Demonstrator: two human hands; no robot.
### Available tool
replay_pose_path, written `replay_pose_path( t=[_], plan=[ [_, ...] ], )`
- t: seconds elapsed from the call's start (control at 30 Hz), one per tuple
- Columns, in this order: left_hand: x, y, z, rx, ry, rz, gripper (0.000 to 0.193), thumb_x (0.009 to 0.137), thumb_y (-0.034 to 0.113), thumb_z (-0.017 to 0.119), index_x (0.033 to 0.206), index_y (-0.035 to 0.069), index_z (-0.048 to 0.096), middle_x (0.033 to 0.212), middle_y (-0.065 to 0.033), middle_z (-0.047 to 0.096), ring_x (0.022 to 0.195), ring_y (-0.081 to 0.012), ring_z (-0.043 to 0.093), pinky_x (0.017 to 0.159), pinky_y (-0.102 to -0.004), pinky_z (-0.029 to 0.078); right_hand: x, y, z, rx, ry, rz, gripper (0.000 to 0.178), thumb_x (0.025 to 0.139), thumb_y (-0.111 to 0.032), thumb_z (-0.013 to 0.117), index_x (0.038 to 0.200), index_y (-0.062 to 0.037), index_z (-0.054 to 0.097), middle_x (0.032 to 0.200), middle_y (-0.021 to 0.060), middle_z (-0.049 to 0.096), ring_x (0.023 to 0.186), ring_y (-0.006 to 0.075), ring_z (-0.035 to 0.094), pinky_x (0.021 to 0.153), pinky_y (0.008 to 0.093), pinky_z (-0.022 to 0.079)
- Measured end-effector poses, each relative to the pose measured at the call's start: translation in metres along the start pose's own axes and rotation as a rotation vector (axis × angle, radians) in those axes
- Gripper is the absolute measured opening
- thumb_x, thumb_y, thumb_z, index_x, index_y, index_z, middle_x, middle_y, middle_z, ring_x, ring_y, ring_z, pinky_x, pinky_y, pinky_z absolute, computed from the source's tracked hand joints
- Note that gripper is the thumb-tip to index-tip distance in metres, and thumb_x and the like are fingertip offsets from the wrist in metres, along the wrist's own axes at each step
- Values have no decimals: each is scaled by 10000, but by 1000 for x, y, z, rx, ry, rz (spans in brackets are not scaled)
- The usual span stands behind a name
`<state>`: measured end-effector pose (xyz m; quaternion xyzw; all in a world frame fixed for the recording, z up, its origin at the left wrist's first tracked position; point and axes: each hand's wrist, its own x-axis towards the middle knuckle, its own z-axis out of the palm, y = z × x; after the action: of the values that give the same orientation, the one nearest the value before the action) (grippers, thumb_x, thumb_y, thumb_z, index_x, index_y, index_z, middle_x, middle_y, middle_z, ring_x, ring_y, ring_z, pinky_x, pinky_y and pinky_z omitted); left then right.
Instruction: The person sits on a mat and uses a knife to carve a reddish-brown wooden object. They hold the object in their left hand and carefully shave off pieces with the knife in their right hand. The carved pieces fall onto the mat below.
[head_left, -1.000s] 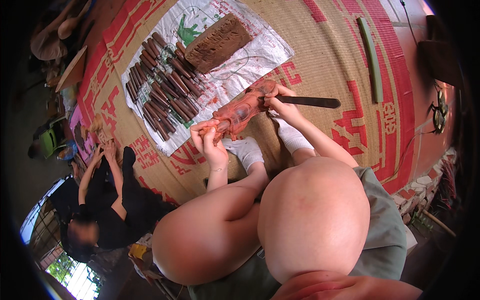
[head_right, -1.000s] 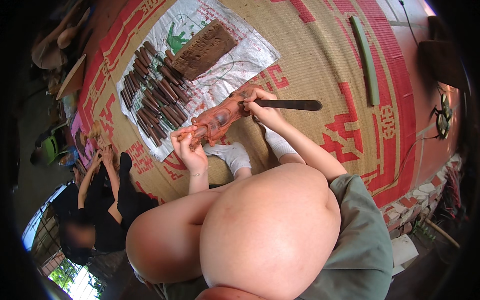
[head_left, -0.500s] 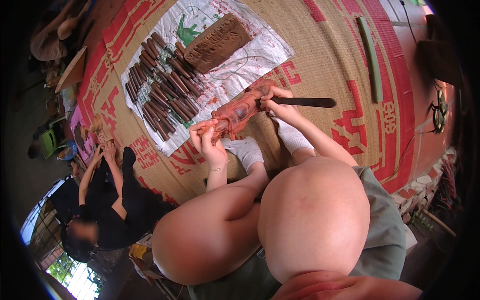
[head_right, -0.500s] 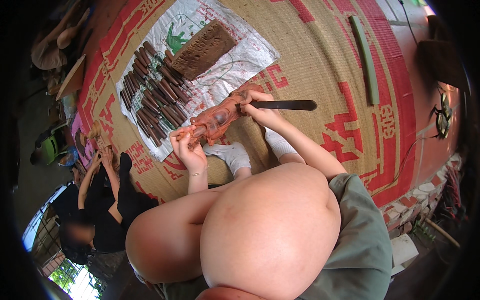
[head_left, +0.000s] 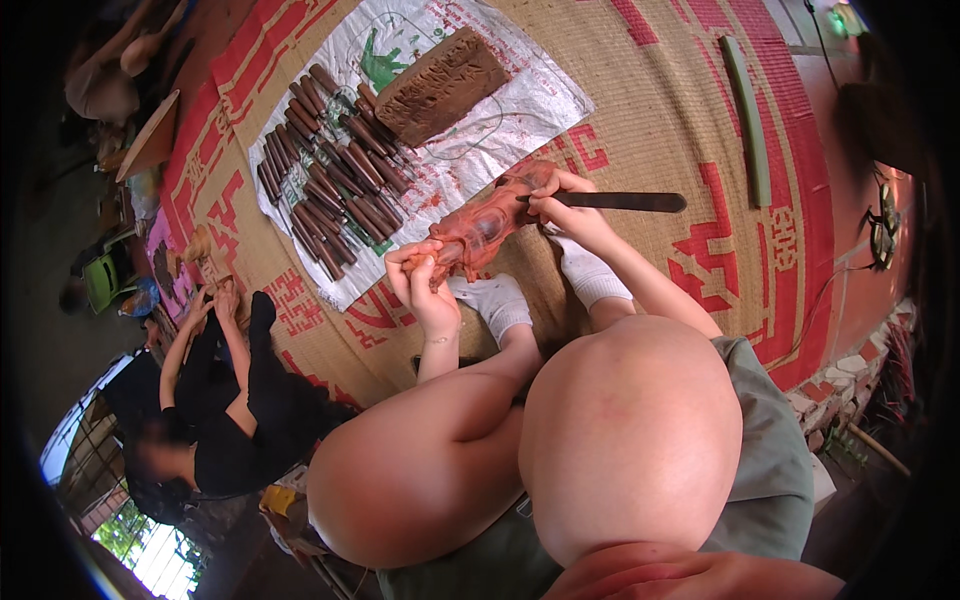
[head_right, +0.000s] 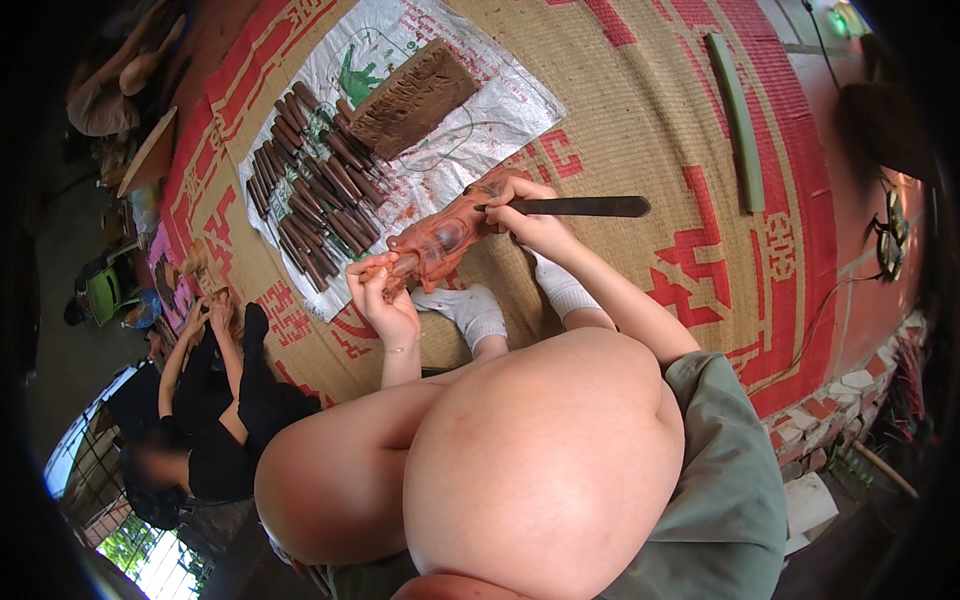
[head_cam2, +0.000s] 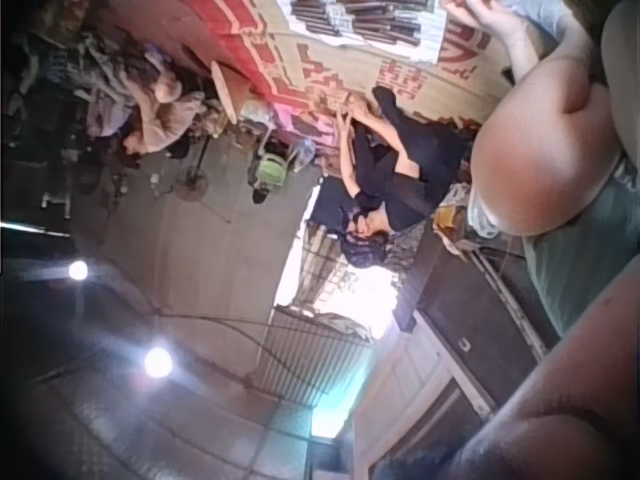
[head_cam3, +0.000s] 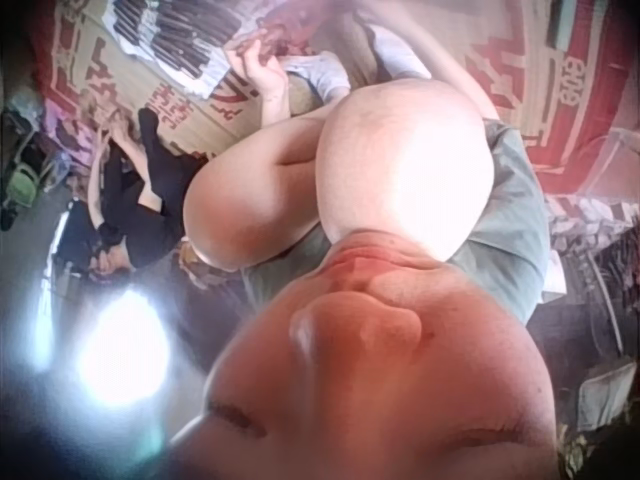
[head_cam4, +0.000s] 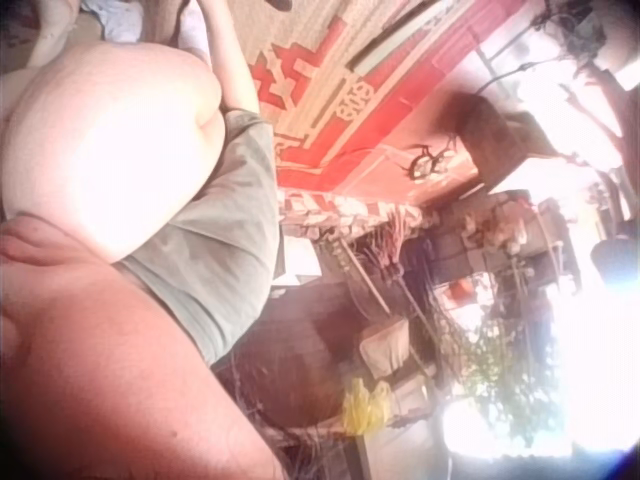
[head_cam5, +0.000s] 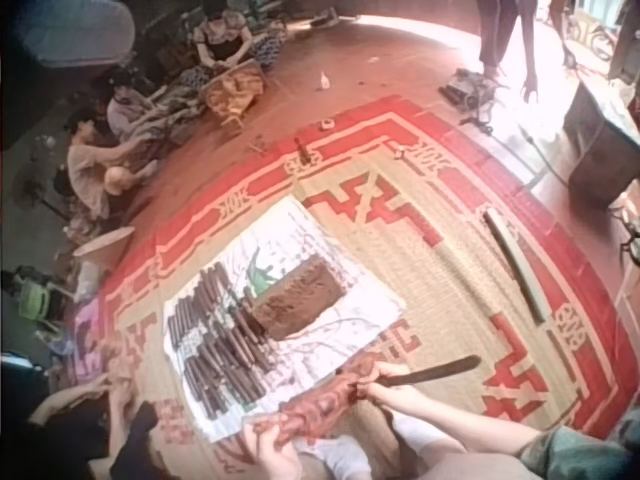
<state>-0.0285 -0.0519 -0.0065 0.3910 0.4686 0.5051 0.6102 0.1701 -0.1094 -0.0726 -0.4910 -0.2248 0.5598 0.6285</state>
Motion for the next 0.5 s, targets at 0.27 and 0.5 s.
replay_pose_path(
  t=[0.27, 0.5],
  plan=[
    [-2, -1, -2, 0, 12, -11, 148, 746, 6, 453, 894, 16, 445, 856, -110, 514, 869, -209, 526, 842, -344, 419, 5, 4, -12, -176, 91, -22, 91, 745, -64, 557, 701, -6, 503, 677, 53, 582, 592, 80, 535, 518, 217, 412],
    [-4, 2, -2, 14, -6, -4, 154, 749, 4, 449, 902, 16, 443, 860, -112, 514, 871, -210, 525, 845, -345, 416, -3, 4, 9, -199, -46, -27, 110, 738, -68, 562, 690, -7, 484, 663, 40, 580, 614, 80, 533, 539, 233, 418]
  ],
)
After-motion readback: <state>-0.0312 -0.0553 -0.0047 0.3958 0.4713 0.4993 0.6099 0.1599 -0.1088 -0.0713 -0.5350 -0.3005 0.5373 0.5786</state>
